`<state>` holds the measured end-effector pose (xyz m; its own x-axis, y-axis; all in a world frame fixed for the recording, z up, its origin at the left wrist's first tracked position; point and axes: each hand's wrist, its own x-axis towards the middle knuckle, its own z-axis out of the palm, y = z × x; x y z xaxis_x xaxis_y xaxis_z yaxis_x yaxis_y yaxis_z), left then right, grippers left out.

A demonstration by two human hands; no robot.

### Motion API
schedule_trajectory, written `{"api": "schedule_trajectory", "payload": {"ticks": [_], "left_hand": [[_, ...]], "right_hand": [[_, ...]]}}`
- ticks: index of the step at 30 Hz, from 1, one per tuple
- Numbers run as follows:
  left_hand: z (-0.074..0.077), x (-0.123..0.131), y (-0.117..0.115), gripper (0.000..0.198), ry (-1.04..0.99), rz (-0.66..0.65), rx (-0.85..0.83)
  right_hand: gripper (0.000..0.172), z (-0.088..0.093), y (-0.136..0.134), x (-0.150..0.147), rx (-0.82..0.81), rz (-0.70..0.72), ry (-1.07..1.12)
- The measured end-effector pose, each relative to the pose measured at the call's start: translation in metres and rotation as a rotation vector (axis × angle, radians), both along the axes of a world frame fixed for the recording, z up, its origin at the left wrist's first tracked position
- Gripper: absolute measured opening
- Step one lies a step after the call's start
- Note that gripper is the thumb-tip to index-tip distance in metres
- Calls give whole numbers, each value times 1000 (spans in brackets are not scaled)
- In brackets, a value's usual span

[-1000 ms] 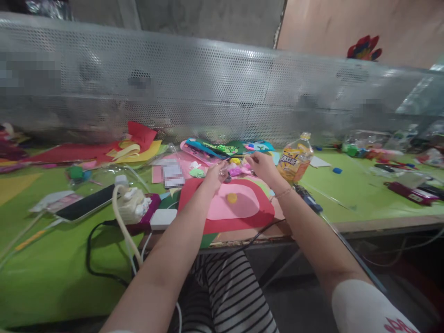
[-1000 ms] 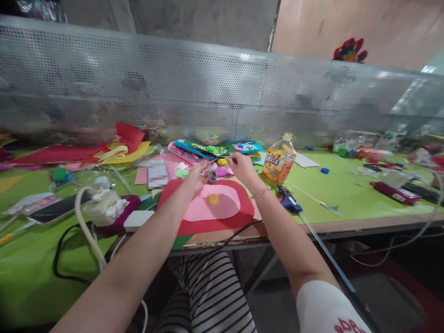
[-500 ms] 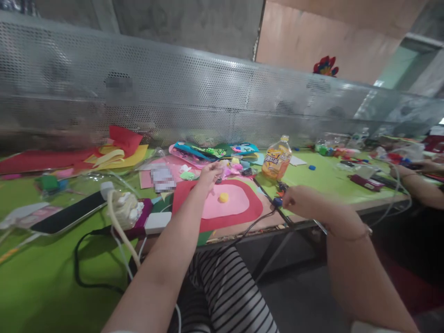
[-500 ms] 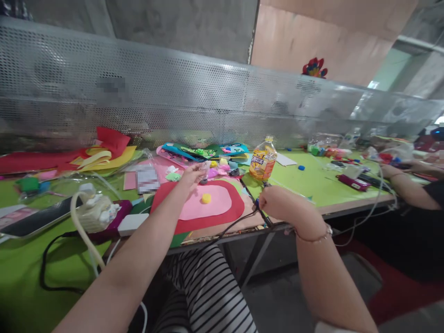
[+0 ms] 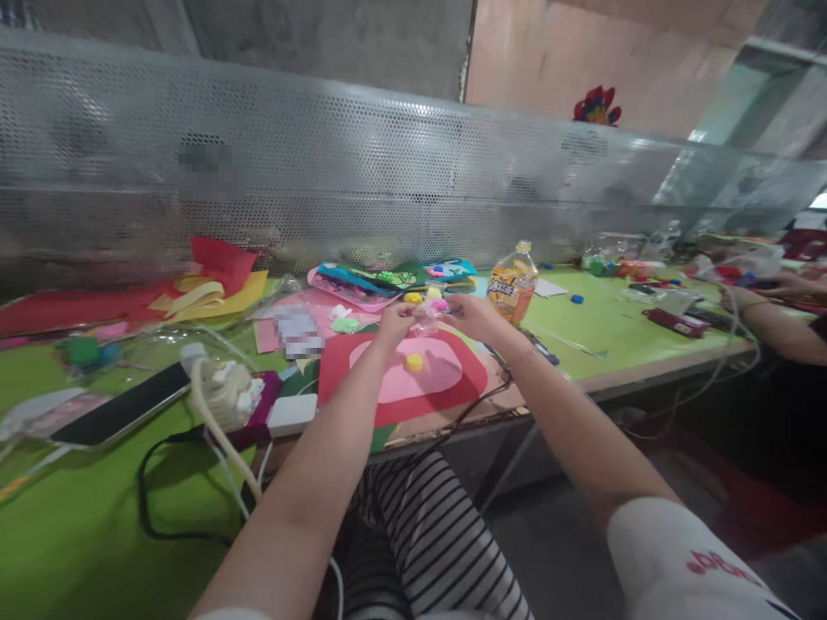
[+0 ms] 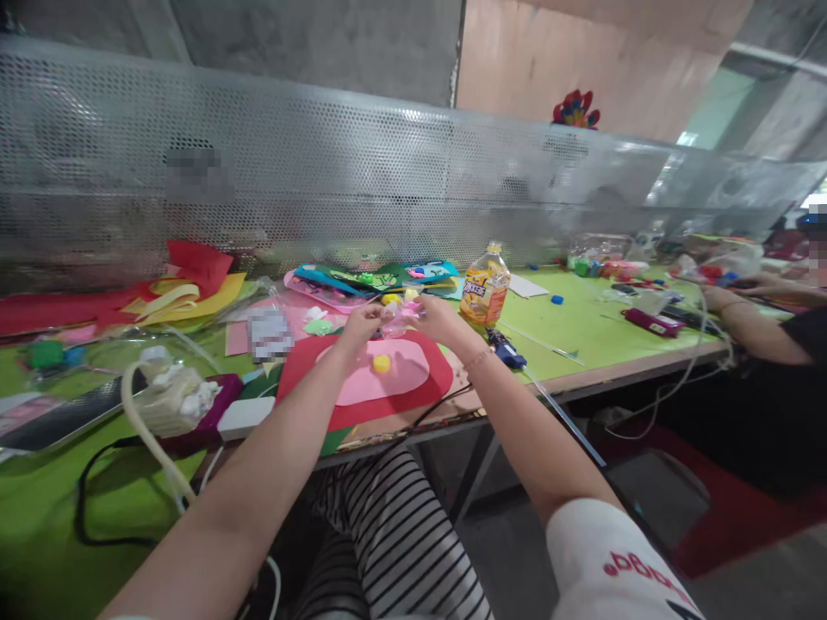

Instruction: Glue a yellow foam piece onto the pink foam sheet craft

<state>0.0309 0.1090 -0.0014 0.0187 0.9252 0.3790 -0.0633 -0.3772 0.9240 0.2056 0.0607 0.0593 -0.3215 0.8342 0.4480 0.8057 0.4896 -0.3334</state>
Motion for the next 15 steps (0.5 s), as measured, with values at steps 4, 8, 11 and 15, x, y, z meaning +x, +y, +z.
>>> {"api": "schedule_trajectory", "payload": {"ticks": [4, 8, 11, 15], "left_hand": [[-1, 3, 3, 23, 118, 44, 69], [-3, -2, 7, 30, 288, 274, 99], [-7, -8, 5, 38, 617, 607, 85], [-14, -14, -3, 45, 944, 600, -24]], "right_hand": [[24, -8, 37, -22, -68, 66, -51], [25, 4, 59, -20, -62, -111, -168], [22, 12, 72, -5, -103, -247, -314], [29, 5, 76, 9, -101, -395, -364]]}}
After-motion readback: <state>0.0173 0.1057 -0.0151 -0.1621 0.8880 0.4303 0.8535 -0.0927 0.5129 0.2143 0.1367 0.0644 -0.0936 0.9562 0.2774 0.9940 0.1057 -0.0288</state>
